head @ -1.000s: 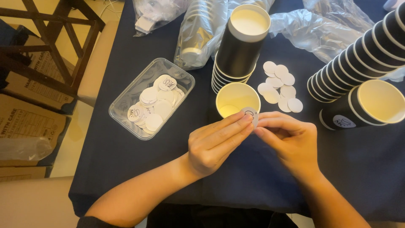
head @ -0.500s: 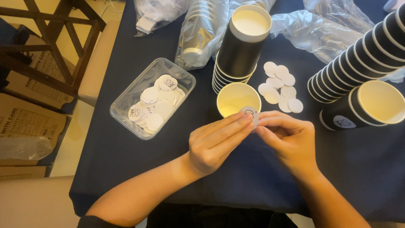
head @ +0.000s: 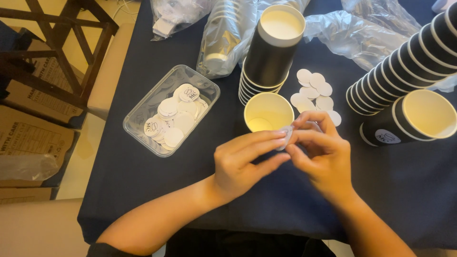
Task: Peeling circular logo stickers from a backing and applying them to the side of black paper coffee cups.
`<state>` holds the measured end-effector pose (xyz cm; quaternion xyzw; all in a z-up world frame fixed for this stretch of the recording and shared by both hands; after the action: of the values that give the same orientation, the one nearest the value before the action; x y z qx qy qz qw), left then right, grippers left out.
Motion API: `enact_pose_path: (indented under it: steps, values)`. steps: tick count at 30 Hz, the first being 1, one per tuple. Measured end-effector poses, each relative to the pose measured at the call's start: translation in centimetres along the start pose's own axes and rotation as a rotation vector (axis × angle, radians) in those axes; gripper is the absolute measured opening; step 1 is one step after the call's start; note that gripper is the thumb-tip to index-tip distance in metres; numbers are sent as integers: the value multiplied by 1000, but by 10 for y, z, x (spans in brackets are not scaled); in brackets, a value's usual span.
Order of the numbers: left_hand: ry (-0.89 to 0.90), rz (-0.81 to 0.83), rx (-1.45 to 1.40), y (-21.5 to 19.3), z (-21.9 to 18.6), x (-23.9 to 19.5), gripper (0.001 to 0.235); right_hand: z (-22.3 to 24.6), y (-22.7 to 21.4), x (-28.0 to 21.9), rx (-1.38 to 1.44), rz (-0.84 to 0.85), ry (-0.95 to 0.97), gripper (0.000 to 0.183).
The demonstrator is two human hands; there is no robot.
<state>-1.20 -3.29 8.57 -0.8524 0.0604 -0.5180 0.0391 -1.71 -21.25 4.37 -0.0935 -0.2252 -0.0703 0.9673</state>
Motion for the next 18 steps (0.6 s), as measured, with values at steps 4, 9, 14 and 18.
enact_pose_path:
  steps: [4, 9, 14, 18]
  values:
    - [-217, -18, -77, -3, 15, 5, 13, 6, 3, 4, -25, -4, -77, 10]
    - [-286, -67, -72, -11, 21, 9, 9, 15, -10, 8, -50, -4, -90, 10]
    - [-274, -99, 37, -20, 19, 12, 10, -14, -70, 23, -284, -207, 197, 11]
    - [-290, -97, 36, -20, 32, 9, 10, -66, -86, 39, -540, -91, 328, 9]
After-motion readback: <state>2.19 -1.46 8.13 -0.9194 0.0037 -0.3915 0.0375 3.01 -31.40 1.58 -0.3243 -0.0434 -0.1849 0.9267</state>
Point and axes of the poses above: each hand's wrist, its own x-axis towards the middle knuckle, its own y-axis out of the palm, z = x × y, the point moved 9 cm from there along x, towards the middle knuckle
